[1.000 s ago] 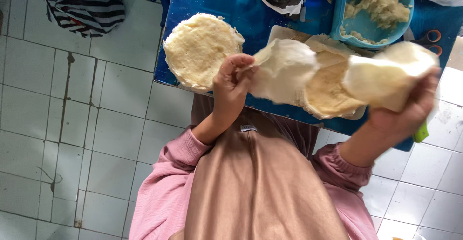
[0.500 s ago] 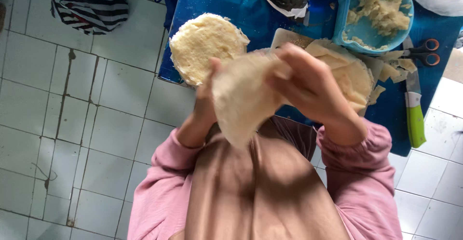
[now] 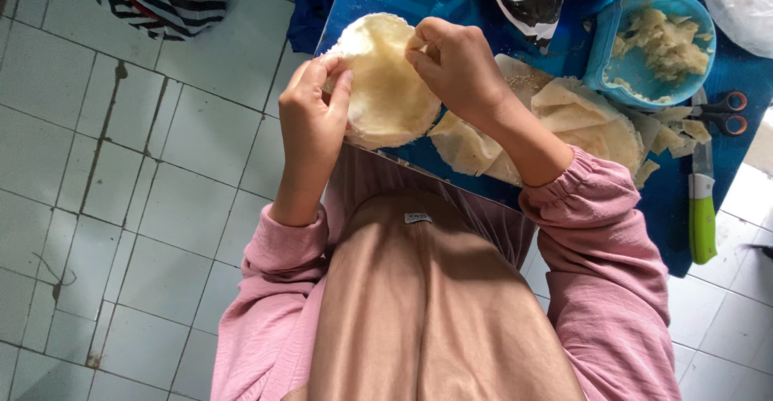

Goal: The person sits at a small blue table and peels thin layers apart from round stacked pastry sheets by hand, one disc at a time. They separate each sheet into individual layers, place the peeled sheets on the cutting board, and drop torn scraps into a blue container beside the stack.

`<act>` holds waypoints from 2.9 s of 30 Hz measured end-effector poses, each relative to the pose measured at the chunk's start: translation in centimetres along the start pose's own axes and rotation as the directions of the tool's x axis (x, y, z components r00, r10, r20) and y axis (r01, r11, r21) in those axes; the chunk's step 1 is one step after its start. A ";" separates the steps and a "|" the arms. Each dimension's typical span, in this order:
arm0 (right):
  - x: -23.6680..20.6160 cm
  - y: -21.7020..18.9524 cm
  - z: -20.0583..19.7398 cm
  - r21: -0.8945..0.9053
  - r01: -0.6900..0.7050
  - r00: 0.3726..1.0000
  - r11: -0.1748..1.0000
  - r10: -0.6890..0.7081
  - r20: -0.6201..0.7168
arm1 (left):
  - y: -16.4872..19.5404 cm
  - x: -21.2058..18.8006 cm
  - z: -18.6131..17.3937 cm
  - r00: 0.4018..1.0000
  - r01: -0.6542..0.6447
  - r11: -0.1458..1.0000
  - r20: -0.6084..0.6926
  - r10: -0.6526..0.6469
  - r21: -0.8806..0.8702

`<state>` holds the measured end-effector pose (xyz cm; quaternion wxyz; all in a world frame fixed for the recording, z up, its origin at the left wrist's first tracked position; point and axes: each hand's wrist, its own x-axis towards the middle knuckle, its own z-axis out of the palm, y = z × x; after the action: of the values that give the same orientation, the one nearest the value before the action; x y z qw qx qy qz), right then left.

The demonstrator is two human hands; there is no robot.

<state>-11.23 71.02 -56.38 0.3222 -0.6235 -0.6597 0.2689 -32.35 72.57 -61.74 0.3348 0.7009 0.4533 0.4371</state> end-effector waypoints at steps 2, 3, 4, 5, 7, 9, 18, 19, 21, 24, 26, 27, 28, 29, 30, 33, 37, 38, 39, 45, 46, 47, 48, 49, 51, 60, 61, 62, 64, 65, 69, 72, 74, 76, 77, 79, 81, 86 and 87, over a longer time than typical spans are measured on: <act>0.1 -0.1 0.1 -0.016 -0.004 1.000 1.000 0.004 -0.005 | 0.0 0.2 0.1 0.998 -0.055 0.998 -0.006 0.055 0.025; 0.0 -0.2 0.0 -0.022 -0.006 1.000 1.000 0.006 -0.009 | 0.0 0.1 0.2 0.996 -0.084 0.996 -0.008 0.084 0.039; -0.2 0.0 0.0 -0.103 0.027 0.999 0.994 -0.031 -0.036 | 0.0 0.0 0.4 0.996 -0.088 0.995 -0.013 0.089 0.055; -0.6 0.2 -0.2 -0.183 0.059 0.996 0.981 -0.071 -0.060 | 0.0 -0.2 0.5 0.995 -0.093 0.993 -0.018 0.095 0.072; -1.3 0.1 -0.8 -0.290 0.091 0.990 0.953 -0.119 -0.081 | 0.0 -0.4 0.5 0.994 -0.103 0.986 -0.032 0.108 0.134; -2.8 -0.1 -2.0 -0.344 0.097 0.989 0.934 -0.130 -0.073 | 0.1 -0.7 0.2 0.992 -0.101 0.970 -0.055 0.116 0.221; -6.6 2.2 -4.6 -0.126 0.292 0.942 0.948 -0.263 0.207 | 4.4 -2.3 1.5 0.979 -0.192 0.973 0.047 0.200 -0.129; -6.8 2.1 -5.1 -0.094 0.313 0.938 0.945 -0.292 0.186 | 4.8 -2.6 1.9 0.952 -0.247 0.941 0.122 0.280 -0.232; -7.4 1.4 -6.6 -0.032 0.345 0.931 0.938 -0.337 0.137 | 5.4 -2.9 2.5 0.920 -0.119 0.888 0.286 0.266 -0.445; -7.8 0.2 -8.2 0.091 0.205 0.971 0.975 -0.214 0.104 | 5.4 -2.0 2.9 0.871 0.179 0.799 0.470 0.143 -0.574; -7.0 0.0 -9.1 0.227 0.008 0.989 0.974 -0.041 0.142 | 5.0 -0.7 2.2 0.868 0.252 0.768 0.488 0.089 -0.589; -6.4 0.1 -9.3 0.293 -0.087 0.984 0.952 0.037 0.172 | 4.6 0.4 1.6 0.890 0.200 0.774 0.442 0.113 -0.601; -5.7 0.4 -9.3 0.264 0.053 0.992 0.963 -0.080 0.094 | 4.3 1.3 1.1 0.910 0.144 0.780 0.392 0.138 -0.609; -5.1 0.7 -9.3 0.228 0.194 0.979 0.954 -0.205 0.023 | 4.1 2.2 0.5 0.927 -0.010 0.839 0.310 0.212 -0.544; -4.8 1.1 -9.1 0.151 0.306 0.952 0.940 -0.306 -0.023 | 3.9 2.9 0.0 0.926 -0.162 0.874 0.235 0.295 -0.458; -4.0 2.0 -8.2 -0.183 0.528 0.828 0.829 -0.551 -0.109 | 3.6 3.9 -1.8 0.892 -0.383 0.898 0.165 0.420 -0.216; -4.4 2.1 -4.5 -0.083 0.541 0.841 0.837 -0.542 0.011 | 2.6 4.0 -3.5 0.879 -0.364 0.917 0.266 0.397 -0.165; -4.5 2.0 -3.5 -0.092 0.524 0.852 0.847 -0.522 0.043 | 2.2 3.9 -3.7 0.862 -0.394 0.911 0.293 0.413 -0.123; -4.6 2.0 -2.5 -0.089 0.525 0.851 0.846 -0.520 0.070 | 1.6 3.8 -3.8 0.846 -0.422 0.903 0.323 0.425 -0.083; -5.7 2.3 -0.1 -0.097 0.476 0.876 0.874 -0.463 0.134 | -1.6 2.1 -4.2 0.858 -0.385 0.921 0.344 0.383 -0.065; -5.9 2.4 0.0 -0.099 0.477 0.877 0.874 -0.464 0.129 | -2.0 1.9 -4.4 0.861 -0.393 0.917 0.322 0.393 -0.066; -6.1 2.4 0.1 -0.101 0.477 0.877 0.873 -0.465 0.123 | -2.2 1.8 -4.5 0.857 -0.411 0.911 0.329 0.397 -0.029; -6.2 2.4 0.3 -0.117 0.490 0.870 0.864 -0.476 0.128 | -2.3 1.6 -4.7 0.851 -0.428 0.904 0.339 0.401 0.005; -6.3 2.2 0.7 -0.134 0.500 0.865 0.856 -0.485 0.130 | -2.3 1.5 -4.9 0.843 -0.447 0.894 0.353 0.406 0.037; -6.9 1.8 0.9 -0.155 0.512 0.859 0.845 -0.496 0.128 | -2.0 1.2 -5.1 0.842 -0.430 0.898 0.399 0.361 0.095; -19.7 2.7 -4.9 -0.484 0.076 0.989 0.872 -0.126 -0.072 | 2.0 -4.0 -4.9 0.902 -0.361 0.927 0.215 0.375 -0.101; -20.9 3.4 -4.9 -0.527 0.001 0.989 0.850 -0.077 -0.123 | 2.6 -4.7 -3.9 0.908 -0.339 0.922 0.190 0.373 -0.188; -21.9 4.1 -4.5 -0.517 -0.035 0.985 0.855 -0.057 -0.160 | 3.2 -5.4 -2.6 0.892 -0.351 0.916 0.229 0.390 -0.193; -23.4 5.3 -3.7 -0.499 -0.102 0.971 0.861 -0.022 -0.237 | 4.3 -6.6 0.8 0.848 -0.349 0.893 0.311 0.430 -0.284; -24.0 5.8 -3.5 -0.484 -0.099 0.962 0.869 -0.041 -0.271 | 4.7 -6.9 2.8 0.819 -0.327 0.872 0.351 0.453 -0.364; -25.2 6.9 -3.4 -0.093 -0.192 0.898 0.977 0.136 -0.418 | 5.8 -8.2 10.1 0.788 0.097 0.948 0.605 0.113 -0.304; -24.5 6.8 -4.2 0.139 -0.162 0.835 0.977 0.211 -0.509 | 6.3 -8.3 13.6 0.740 0.190 0.871 0.649 0.176 -0.453; -23.0 6.6 -4.9 0.270 -0.090 0.822 0.959 0.225 -0.523 | 6.6 -8.2 15.1 0.719 0.268 0.728 0.634 0.285 -0.631; -20.7 6.3 -5.5 0.485 -0.026 0.845 0.874 0.278 -0.456 | 6.9 -7.9 16.1 0.694 0.388 0.523 0.614 0.377 -0.759; -19.5 6.1 -5.7 0.580 -0.017 0.860 0.814 0.308 -0.407 | 7.0 -7.7 16.4 0.734 0.363 0.546 0.592 0.332 -0.755; -17.2 5.7 -5.9 0.754 -0.023 0.892 0.656 0.354 -0.281 | 7.0 -7.1 16.6 0.810 0.324 0.595 0.540 0.227 -0.736; -16.1 5.3 -5.9 0.742 0.008 0.900 0.671 0.319 -0.298 | 6.8 -6.6 16.5 0.847 0.332 0.638 0.517 0.122 -0.695; -16.8 6.5 -5.5 0.662 0.028 0.884 0.749 0.290 -0.366 | 5.8 -6.2 16.5 0.893 0.310 0.701 0.451 0.018 -0.642; -17.1 6.8 -5.3 0.640 0.025 0.875 0.768 0.292 -0.385 | 5.6 -6.4 16.7 0.876 0.353 0.659 0.482 0.016 -0.664</act>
<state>-2.51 54.24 -59.58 0.6380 -0.5725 -0.3880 0.3386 -16.49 63.32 -65.40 0.7228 0.5401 0.2139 0.3743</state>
